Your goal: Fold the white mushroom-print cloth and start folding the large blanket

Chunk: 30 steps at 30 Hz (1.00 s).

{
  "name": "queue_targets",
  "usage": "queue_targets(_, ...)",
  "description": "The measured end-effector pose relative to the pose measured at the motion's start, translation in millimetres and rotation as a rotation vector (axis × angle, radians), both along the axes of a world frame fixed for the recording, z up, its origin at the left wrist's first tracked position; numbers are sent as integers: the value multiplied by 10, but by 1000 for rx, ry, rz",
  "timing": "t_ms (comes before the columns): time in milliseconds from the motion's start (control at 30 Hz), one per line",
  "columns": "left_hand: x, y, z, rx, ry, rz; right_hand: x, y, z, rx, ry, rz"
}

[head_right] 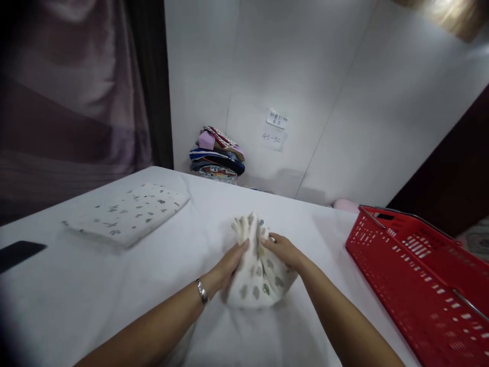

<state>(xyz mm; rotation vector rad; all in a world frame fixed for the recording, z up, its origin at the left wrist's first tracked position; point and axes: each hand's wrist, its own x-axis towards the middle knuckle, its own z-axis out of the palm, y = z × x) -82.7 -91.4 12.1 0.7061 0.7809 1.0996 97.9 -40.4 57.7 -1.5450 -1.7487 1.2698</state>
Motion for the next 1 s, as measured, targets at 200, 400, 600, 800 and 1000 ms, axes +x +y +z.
queue_targets(200,-237,72,-122,-215,-65,6,171,51,-236,-52,89,-10)
queue_targets(400,-305,29,-176,-361,-75,19,607,62,-542,-126,231,-246)
queue_targets(600,-193,3,-326,-402,2,-23,779,52,-730,-144,227,-310)
queue_targets(800,-95,-43,-398,-402,-64,-8,875,206,-568,-37,125,-264)
queue_targets(1000,125,-34,-496,-385,-145,-88,1063,535,-693,88,-201,-216)
